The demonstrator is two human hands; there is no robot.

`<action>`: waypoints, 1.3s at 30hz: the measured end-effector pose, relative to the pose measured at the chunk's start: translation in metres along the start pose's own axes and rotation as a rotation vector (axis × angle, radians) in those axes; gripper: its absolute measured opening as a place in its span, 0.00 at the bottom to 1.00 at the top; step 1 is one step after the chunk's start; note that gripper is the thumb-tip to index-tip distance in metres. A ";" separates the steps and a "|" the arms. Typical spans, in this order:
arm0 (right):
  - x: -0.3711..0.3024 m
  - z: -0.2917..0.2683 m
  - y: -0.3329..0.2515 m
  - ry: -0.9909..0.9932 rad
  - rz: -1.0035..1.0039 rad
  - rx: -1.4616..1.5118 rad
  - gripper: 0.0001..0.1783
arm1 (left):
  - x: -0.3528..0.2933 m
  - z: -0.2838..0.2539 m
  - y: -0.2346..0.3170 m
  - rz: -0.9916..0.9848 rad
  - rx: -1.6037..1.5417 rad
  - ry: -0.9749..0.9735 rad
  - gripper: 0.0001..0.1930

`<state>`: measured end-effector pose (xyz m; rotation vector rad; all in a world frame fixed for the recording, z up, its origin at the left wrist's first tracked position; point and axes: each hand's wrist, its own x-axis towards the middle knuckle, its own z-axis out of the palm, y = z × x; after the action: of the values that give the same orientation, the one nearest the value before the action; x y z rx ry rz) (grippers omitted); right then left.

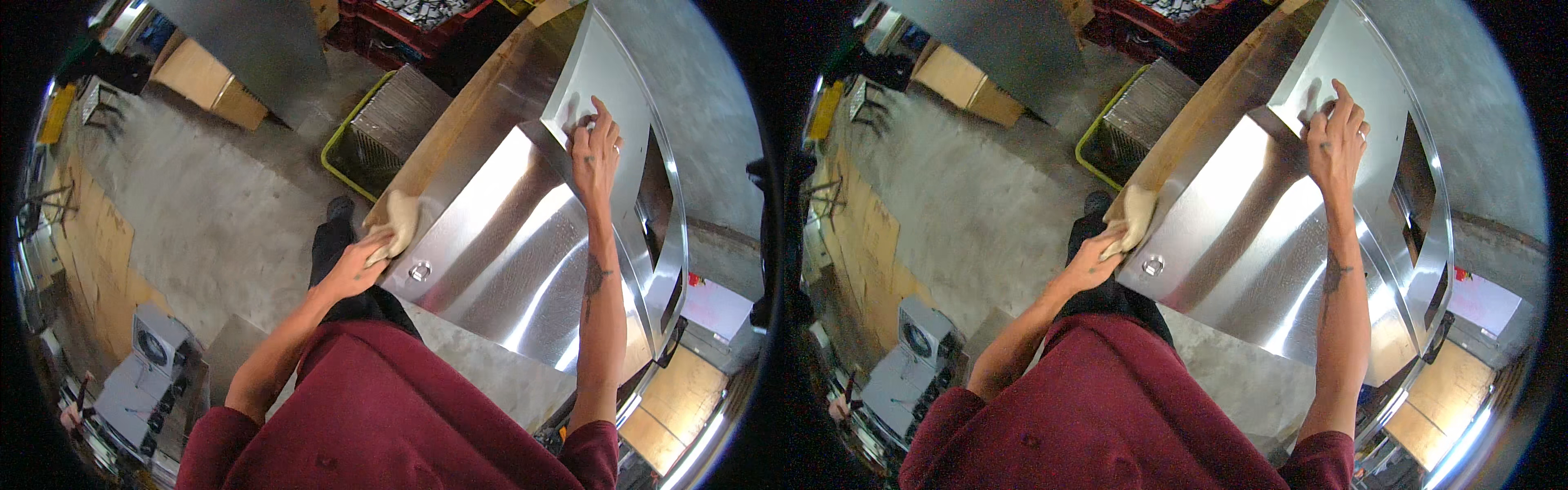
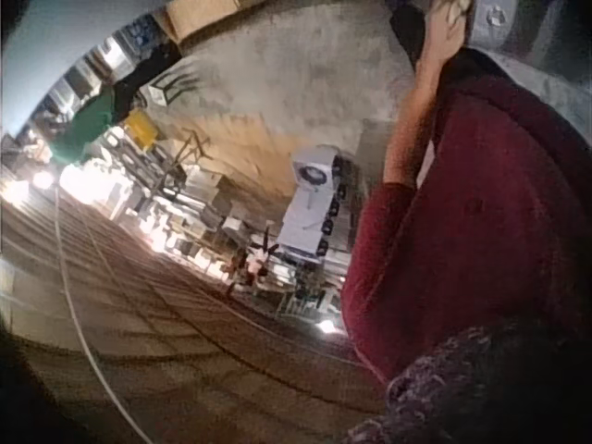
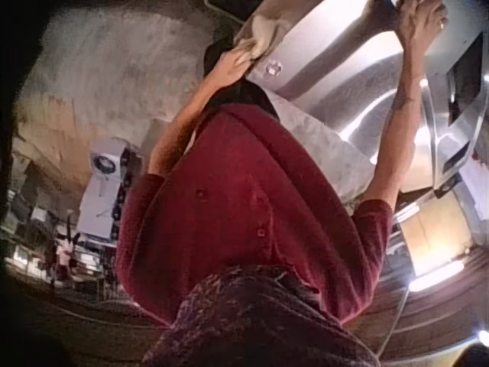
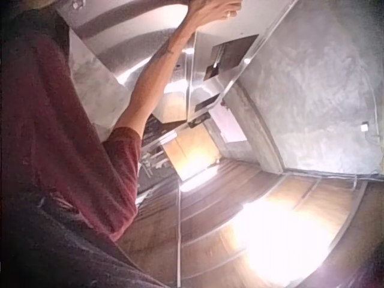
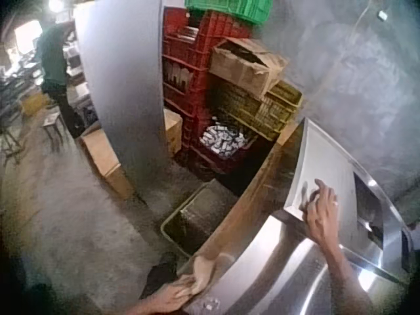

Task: The person wipes a large stainless steel panel with a cloth, moving systematically across the top, sides, and edges. The person occasionally dips the cloth into a bucket of liquid to re-wet it and continues wiping until the entire visible surface is covered.

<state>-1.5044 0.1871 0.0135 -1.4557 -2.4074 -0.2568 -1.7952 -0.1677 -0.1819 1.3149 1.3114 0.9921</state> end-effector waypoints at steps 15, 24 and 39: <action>-0.003 -0.002 -0.015 0.047 0.042 0.077 0.32 | 0.025 0.017 0.003 -0.169 -0.025 0.207 0.18; -0.020 -0.014 -0.007 0.287 0.026 0.116 0.30 | -0.145 0.008 0.061 -0.259 0.198 0.115 0.19; -0.223 -0.096 -0.230 0.087 0.100 0.855 0.30 | -0.041 -0.008 0.254 -0.276 -1.019 -0.073 0.48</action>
<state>-1.5944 -0.1347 0.0261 -1.1003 -1.9535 0.6433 -1.7599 -0.1887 0.0719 0.3709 0.7005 1.1572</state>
